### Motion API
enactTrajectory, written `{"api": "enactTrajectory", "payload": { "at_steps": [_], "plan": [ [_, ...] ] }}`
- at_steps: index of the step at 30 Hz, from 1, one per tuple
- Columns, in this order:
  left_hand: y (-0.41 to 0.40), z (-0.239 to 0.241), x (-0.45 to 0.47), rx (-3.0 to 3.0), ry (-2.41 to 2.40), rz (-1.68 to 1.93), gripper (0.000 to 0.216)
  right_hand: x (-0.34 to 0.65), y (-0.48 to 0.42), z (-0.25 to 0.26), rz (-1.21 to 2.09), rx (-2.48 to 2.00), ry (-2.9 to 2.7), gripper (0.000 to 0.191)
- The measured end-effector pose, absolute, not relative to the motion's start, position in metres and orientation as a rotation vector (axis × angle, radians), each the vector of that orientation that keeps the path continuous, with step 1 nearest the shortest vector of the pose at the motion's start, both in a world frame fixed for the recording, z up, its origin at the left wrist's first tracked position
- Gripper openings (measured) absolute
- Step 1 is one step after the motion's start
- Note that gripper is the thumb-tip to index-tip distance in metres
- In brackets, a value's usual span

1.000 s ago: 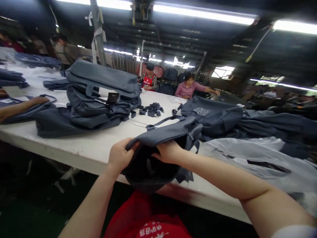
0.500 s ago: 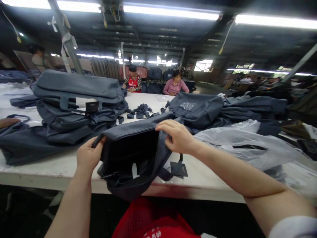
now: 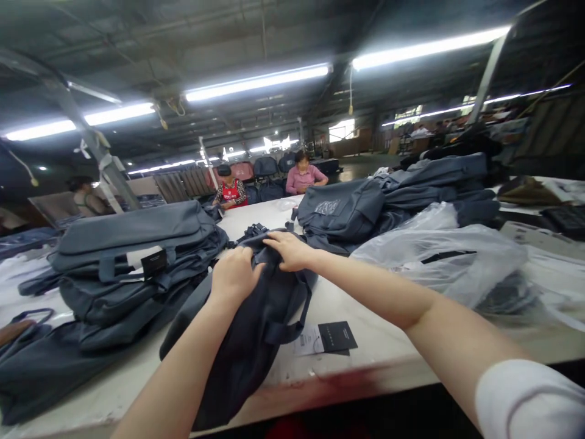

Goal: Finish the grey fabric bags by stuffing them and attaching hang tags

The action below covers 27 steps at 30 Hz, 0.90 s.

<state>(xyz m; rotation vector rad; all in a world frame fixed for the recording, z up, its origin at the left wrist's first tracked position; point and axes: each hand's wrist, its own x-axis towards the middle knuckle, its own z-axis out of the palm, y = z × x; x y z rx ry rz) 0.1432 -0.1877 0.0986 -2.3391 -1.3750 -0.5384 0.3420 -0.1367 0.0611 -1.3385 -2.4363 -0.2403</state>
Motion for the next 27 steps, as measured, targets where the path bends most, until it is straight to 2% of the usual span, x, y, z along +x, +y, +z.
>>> {"api": "enactTrajectory", "payload": {
  "at_steps": [3,6,16,19,22,27],
  "plan": [
    [-0.168,0.089,0.173,-2.355,-1.507,-0.256,0.033,0.345,-0.138,0.063,-0.202,-1.381,-2.522,0.084],
    [-0.156,0.079,0.185,-2.361,-1.564,-0.160,0.027,0.347,-0.139,0.064,-0.227,-1.429,-2.542,0.078],
    [-0.179,0.075,0.177,-2.322,-1.373,-0.024,0.035,0.353,-0.138,0.072,-0.369,-1.425,-2.613,0.031],
    [-0.180,0.087,0.166,-2.400,-1.289,0.080,0.040,0.360,-0.142,0.067,-0.381,-1.367,-2.610,0.027],
    [-0.173,0.105,0.154,-2.495,-1.287,0.085,0.036,0.366,-0.148,0.065,-0.397,-1.336,-2.592,0.026],
    [-0.171,0.123,0.138,-2.790,-1.307,-0.057,0.030,0.371,-0.164,0.064,-0.401,-1.294,-2.592,0.024]
  ]
}}
